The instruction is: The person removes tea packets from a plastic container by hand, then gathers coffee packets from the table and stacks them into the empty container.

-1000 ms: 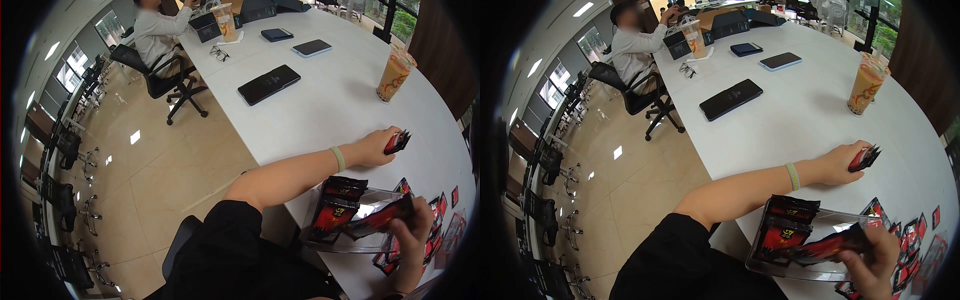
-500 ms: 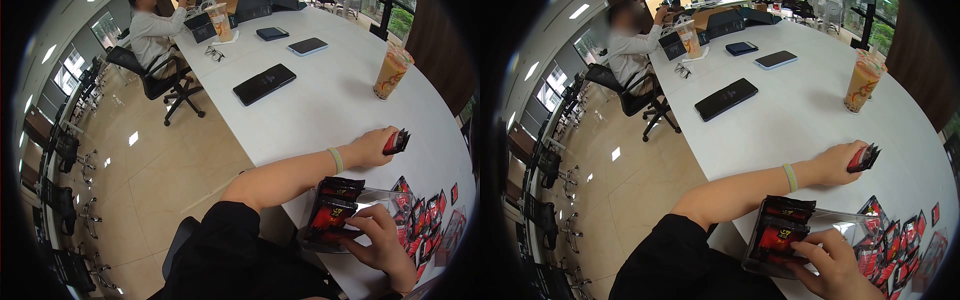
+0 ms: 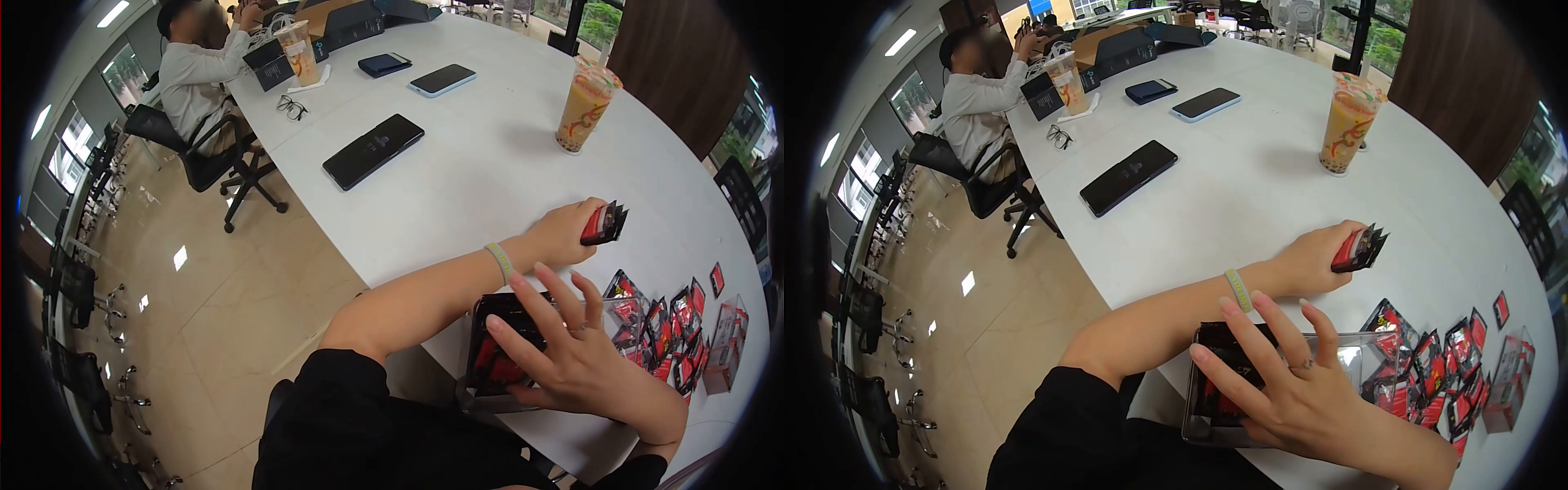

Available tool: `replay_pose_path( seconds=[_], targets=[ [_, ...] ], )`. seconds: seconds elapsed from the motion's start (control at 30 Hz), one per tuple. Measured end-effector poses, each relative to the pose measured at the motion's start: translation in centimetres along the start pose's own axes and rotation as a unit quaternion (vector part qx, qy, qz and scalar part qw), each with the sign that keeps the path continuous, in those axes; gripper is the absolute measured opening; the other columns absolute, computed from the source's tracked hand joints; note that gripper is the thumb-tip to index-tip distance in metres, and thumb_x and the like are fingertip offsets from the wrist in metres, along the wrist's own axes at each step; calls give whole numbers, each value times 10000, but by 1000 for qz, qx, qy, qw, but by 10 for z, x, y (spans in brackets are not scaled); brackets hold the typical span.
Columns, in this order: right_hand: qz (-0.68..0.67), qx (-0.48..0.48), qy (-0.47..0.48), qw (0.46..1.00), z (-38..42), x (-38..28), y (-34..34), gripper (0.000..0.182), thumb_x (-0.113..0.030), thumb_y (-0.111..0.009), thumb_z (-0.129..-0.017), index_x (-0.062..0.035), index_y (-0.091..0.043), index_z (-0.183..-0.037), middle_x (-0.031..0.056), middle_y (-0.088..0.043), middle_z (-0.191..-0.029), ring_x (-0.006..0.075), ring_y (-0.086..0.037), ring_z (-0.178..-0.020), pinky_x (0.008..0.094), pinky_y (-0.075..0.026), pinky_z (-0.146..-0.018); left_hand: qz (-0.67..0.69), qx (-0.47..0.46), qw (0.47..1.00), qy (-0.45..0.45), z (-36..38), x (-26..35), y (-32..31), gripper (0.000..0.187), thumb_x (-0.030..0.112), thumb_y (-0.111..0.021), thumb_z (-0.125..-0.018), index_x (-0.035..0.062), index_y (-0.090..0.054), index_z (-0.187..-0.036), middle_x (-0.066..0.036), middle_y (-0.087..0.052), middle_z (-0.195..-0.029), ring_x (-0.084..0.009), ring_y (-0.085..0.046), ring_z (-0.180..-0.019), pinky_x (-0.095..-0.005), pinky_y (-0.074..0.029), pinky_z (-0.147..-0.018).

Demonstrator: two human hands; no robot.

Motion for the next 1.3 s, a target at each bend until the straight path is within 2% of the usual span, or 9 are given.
replay_pose_path(
  seconds=[0.17, 0.27, 0.33, 0.43, 0.5, 0.63, 0.93, 1.07, 1.3],
  targets=[
    [-43, -43, 4, 998, -9, 2, -5, 794, -371, -706, -564, -192, -438, -1289, 170, -357, -1357, 350, -305, -1266, 512, -246, -972, -13, -2, 1000, 7, 0, -1, -1, 569, 160, -661, -705, 57, -381, -1189, -180, -542, -1036, -345, -529, -961, -389, -432, -819],
    [-34, -37, 25, 998, -10, -1, -7, 739, -368, -685, -615, -193, -437, -1289, 148, -356, -1366, 347, -321, -1258, 489, -320, -927, -29, -28, 999, 17, 1, 1, -2, 723, 389, -728, -677, 38, -374, -1201, -202, -527, -1089, -344, -521, -1001, -384, -420, -856],
    [-20, -41, 32, 998, -7, -1, -14, 675, -357, -659, -666, -196, -441, -1285, 134, -357, -1369, 341, -336, -1249, 471, -352, -905, -39, -25, 999, 8, 0, 1, -1, 745, 397, -736, -664, 34, -373, -1204, -200, -527, -1091, -343, -518, -1004, -382, -416, -861],
    [115, 31, 84, 989, -3, -7, -22, 704, -346, -722, -590, -212, -467, -1232, 151, -378, -1328, 381, -383, -1191, 456, -391, -863, -44, -33, 998, 5, 0, 2, -3, 782, 416, -749, -643, 28, -373, -1208, -198, -527, -1092, -344, -514, -1011, -380, -410, -871],
    [161, 66, 100, 980, -1, -10, -19, 562, -289, -672, -710, -279, -464, -1232, 106, -410, -1297, 355, -418, -1162, 437, -410, -844, -40, -38, 998, 11, -1, 2, -2, 797, 426, -753, -634, 25, -373, -1209, -197, -528, -1092, -345, -512, -1014, -380, -407, -875],
    [158, 94, 95, 978, -1, -11, -22, 485, -255, -630, -779, -313, -459, -1229, 85, -429, -1268, 332, -431, -1154, 435, -414, -855, -53, -42, 998, 12, 0, 3, -4, 805, 425, -758, -625, 26, -374, -1209, -200, -530, -1081, -348, -513, -1009, -383, -406, -875],
    [169, 100, 78, 977, -8, -13, -22, 484, -182, -595, -772, -323, -455, -1214, 142, -403, -1271, 358, -410, -1168, 507, -313, -974, -35, -5, 999, 29, -6, -8, -6, 820, 387, -787, -592, 15, -382, -1200, -202, -534, -1064, -348, -519, -988, -383, -416, -858],
    [104, 94, 60, 988, -7, -11, -29, 483, -195, -525, -789, -340, -446, -1242, 100, -392, -1308, 368, -349, -1221, 577, -259, -976, -5, 12, 999, 41, -8, -13, -5, 816, 355, -799, -581, 9, -383, -1192, -194, -531, -1065, -333, -519, -990, -379, -417, -855],
    [15, 30, 46, 998, -10, -11, -31, 636, -269, -622, -663, -331, -432, -1267, 90, -369, -1332, 368, -276, -1268, 608, -188, -995, 10, 14, 999, 31, -10, -15, -7, 788, 330, -793, -568, 13, -393, -1168, -197, -533, -1064, -346, -519, -998, -389, -418, -868]
  ],
)
Point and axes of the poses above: each hand's wrist, its own z-axis away from the middle knuckle, its own y-axis out of the back of the hand, x = y × z, the point moved 6 cm from there along -z, towards the middle knuckle
